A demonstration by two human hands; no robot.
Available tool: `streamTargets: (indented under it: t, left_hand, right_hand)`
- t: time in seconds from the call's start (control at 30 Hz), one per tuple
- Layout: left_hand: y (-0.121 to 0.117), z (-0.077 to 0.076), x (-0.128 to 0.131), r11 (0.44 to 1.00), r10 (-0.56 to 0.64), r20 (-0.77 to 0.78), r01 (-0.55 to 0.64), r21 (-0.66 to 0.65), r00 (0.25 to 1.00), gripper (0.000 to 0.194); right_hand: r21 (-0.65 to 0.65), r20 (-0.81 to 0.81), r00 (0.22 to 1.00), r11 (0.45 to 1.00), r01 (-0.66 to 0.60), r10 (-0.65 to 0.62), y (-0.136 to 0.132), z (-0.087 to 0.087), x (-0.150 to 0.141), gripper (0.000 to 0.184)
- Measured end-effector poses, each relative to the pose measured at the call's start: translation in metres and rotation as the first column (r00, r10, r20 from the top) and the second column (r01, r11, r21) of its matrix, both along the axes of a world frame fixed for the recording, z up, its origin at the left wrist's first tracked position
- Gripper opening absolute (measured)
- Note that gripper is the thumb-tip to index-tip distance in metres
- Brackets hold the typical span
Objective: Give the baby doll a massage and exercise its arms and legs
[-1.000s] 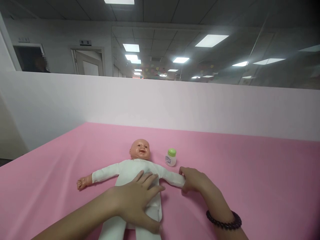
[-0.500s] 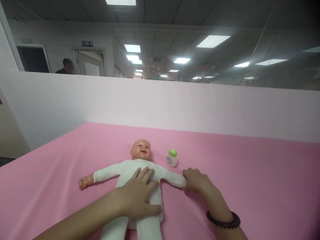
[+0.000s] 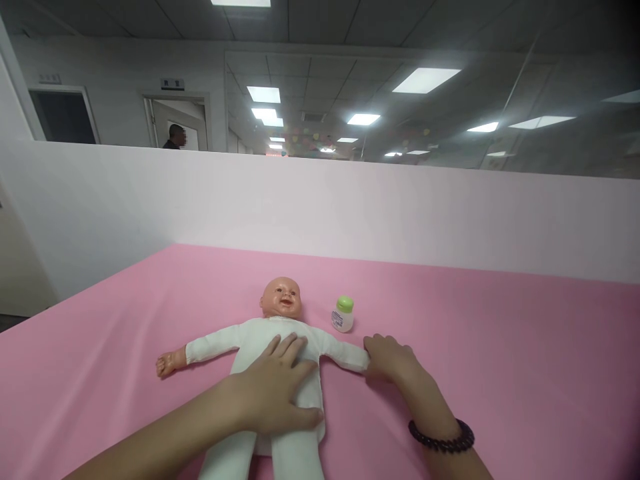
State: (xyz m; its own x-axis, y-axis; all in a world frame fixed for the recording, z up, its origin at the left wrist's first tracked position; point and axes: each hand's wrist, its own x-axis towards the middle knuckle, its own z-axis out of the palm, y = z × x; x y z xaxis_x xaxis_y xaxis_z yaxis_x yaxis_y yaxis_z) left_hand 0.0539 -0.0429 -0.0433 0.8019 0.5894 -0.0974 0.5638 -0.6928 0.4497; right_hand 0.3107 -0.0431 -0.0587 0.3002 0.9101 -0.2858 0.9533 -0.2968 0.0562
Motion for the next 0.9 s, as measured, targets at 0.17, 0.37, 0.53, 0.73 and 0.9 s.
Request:
streamTargets:
  t: [0.17, 0.37, 0.53, 0.73, 0.9]
  left_hand:
    - [0.002, -0.001, 0.000, 1.000, 0.001, -0.016, -0.001, -0.018, 1.000, 0.077]
    - [0.003, -0.004, 0.000, 1.000, 0.004, 0.023, -0.004, -0.017, 1.000, 0.076]
    - [0.002, -0.002, 0.000, 1.000, 0.003, 0.009, -0.003, -0.014, 1.000, 0.076]
    - [0.002, -0.002, 0.000, 1.000, 0.020, 0.001, -0.020, -0.023, 1.000, 0.076]
    - [0.004, 0.004, -0.008, 0.999, 0.012, 0.060, -0.014, 0.029, 0.998, 0.067]
  right_hand:
    - [0.007, -0.017, 1.000, 1.000, -0.006, 0.006, -0.001, -0.001, 0.000, 0.031]
    - [-0.004, -0.048, 0.999, 1.000, 0.006, -0.006, -0.003, 0.002, 0.000, 0.034]
    - [-0.035, -0.104, 0.994, 0.999, 0.028, -0.031, -0.002, 0.002, 0.007, 0.041]
    - [-0.007, -0.187, 0.981, 0.998, 0.058, -0.059, -0.003, 0.006, 0.018, 0.032]
    - [0.043, -0.373, 0.928, 0.998, 0.047, -0.028, -0.004, 0.007, 0.042, 0.031]
